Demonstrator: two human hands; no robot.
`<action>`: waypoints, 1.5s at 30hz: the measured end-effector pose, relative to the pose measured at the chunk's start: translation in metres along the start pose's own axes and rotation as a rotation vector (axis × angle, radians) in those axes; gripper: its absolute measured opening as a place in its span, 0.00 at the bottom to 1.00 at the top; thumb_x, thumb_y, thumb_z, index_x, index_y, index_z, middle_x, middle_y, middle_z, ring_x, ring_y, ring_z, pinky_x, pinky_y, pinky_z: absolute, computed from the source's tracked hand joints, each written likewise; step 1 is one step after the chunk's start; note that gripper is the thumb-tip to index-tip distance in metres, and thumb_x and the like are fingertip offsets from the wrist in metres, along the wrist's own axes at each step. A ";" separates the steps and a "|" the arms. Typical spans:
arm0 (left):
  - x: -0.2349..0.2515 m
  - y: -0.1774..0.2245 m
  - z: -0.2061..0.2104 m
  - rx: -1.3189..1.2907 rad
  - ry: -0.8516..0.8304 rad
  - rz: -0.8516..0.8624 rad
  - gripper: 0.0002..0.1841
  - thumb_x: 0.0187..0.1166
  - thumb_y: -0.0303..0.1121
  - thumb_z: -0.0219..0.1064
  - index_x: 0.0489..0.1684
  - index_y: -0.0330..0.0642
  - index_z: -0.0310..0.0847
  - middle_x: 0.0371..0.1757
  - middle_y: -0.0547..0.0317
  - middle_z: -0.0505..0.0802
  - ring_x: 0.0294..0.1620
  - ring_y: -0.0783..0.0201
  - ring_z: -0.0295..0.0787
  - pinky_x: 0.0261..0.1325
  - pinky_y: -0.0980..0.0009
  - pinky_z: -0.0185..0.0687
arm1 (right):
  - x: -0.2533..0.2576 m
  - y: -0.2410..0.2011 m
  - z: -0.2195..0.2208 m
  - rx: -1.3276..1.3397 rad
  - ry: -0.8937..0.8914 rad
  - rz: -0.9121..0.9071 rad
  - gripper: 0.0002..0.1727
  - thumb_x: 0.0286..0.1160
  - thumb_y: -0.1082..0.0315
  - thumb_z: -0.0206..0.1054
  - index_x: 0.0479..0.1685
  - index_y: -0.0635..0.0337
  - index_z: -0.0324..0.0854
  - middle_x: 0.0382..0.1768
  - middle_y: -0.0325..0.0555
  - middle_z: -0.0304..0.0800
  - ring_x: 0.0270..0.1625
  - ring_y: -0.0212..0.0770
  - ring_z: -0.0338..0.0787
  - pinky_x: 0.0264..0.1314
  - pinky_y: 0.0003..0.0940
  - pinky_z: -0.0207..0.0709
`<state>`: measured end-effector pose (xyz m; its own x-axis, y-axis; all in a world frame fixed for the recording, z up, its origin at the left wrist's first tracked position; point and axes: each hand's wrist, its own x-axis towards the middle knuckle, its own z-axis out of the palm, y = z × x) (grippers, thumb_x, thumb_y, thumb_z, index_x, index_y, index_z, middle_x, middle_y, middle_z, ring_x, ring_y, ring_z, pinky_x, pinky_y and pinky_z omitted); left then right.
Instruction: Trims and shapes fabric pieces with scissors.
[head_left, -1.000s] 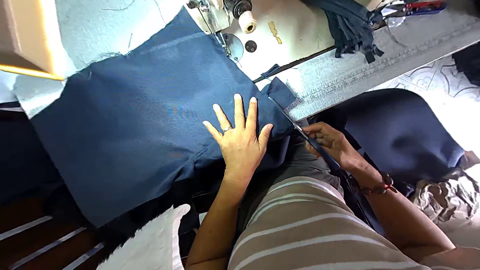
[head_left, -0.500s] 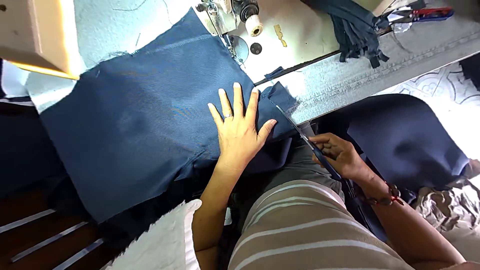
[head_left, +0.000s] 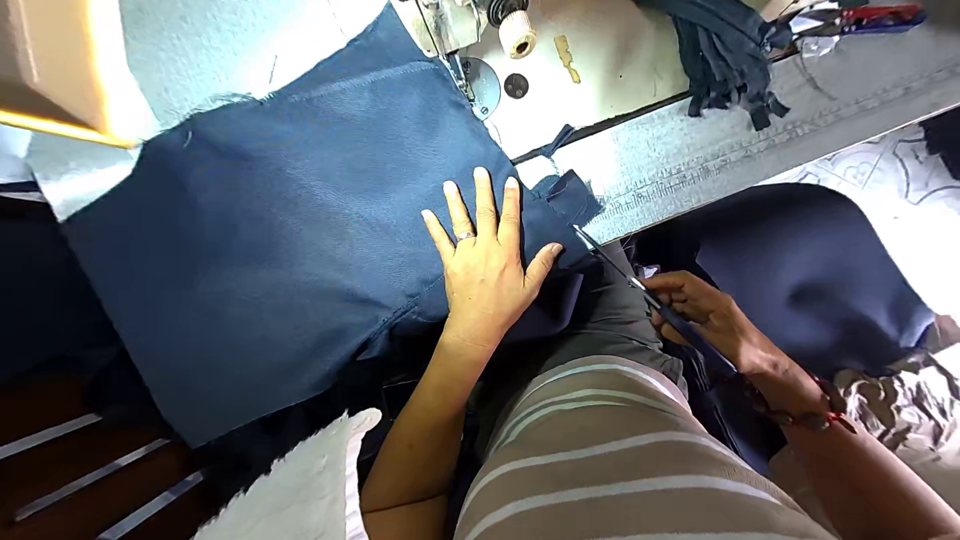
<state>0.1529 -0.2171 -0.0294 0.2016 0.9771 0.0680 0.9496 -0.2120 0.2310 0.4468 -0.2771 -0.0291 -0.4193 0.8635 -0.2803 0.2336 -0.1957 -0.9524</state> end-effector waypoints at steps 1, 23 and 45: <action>0.000 0.001 -0.001 -0.002 -0.007 -0.001 0.46 0.84 0.67 0.45 0.94 0.41 0.54 0.94 0.39 0.57 0.94 0.30 0.44 0.84 0.21 0.30 | -0.005 0.000 -0.002 0.010 0.014 0.022 0.26 0.71 0.54 0.67 0.69 0.52 0.79 0.34 0.20 0.86 0.33 0.15 0.83 0.37 0.12 0.78; -0.002 0.001 0.002 0.000 0.027 0.002 0.47 0.83 0.68 0.45 0.94 0.40 0.55 0.94 0.39 0.57 0.94 0.32 0.46 0.85 0.23 0.33 | 0.051 -0.008 0.026 -0.072 0.050 -0.178 0.29 0.67 0.67 0.70 0.71 0.65 0.77 0.29 0.27 0.83 0.26 0.16 0.79 0.29 0.12 0.76; -0.007 0.010 0.005 -0.006 0.027 0.000 0.45 0.84 0.66 0.46 0.93 0.39 0.56 0.94 0.39 0.59 0.94 0.32 0.48 0.85 0.23 0.33 | 0.043 -0.013 0.034 -0.093 0.109 -0.144 0.27 0.67 0.68 0.71 0.70 0.64 0.78 0.27 0.28 0.81 0.24 0.16 0.78 0.28 0.12 0.75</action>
<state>0.1618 -0.2262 -0.0326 0.1946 0.9764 0.0940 0.9483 -0.2118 0.2365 0.3958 -0.2537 -0.0329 -0.3579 0.9257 -0.1223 0.2604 -0.0269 -0.9651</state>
